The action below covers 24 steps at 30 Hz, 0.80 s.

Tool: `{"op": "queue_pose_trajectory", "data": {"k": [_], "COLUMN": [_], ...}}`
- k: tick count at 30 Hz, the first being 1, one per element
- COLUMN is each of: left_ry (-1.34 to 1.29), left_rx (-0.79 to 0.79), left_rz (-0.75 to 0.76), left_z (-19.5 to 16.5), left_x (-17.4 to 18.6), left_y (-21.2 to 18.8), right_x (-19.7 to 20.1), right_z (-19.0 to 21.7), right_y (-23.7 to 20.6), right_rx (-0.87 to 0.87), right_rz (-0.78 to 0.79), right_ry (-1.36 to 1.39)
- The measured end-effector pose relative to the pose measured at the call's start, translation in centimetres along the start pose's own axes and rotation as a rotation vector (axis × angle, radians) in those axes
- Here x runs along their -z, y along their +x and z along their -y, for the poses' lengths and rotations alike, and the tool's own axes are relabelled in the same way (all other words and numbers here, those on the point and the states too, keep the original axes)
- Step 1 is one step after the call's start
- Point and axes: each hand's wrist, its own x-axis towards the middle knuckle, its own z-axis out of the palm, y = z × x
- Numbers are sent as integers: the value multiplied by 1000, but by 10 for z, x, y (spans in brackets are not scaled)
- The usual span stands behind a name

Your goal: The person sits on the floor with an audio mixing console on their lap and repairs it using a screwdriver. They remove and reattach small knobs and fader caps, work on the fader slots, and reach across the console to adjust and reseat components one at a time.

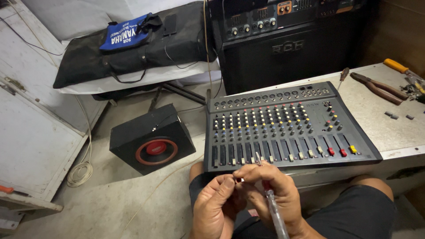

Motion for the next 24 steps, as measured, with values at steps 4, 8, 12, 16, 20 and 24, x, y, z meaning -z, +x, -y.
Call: {"op": "queue_pose_trajectory", "data": {"k": [4,8,12,16,20,24], "left_ry": [58,117,122,180,137,87], "left_rx": [-37,-41,-6,-63,-72,-58], "left_rz": [-15,-33,-88,-102,-38,-38], "left_z": [2,0,-2,-2,0,3], "left_x": [6,7,6,5,4,4], "left_y": [0,1,-1,0,-1,-3], "right_x": [3,1,1,1,1,2], "right_z": [0,1,3,6,5,4], "right_y": [0,1,5,7,8,5], "right_rx": [-129,-127,-42,-62,-32,-133], "right_rz": [53,55,73,77,65,52], "right_ry": [234,237,148,91,-14,119]}}
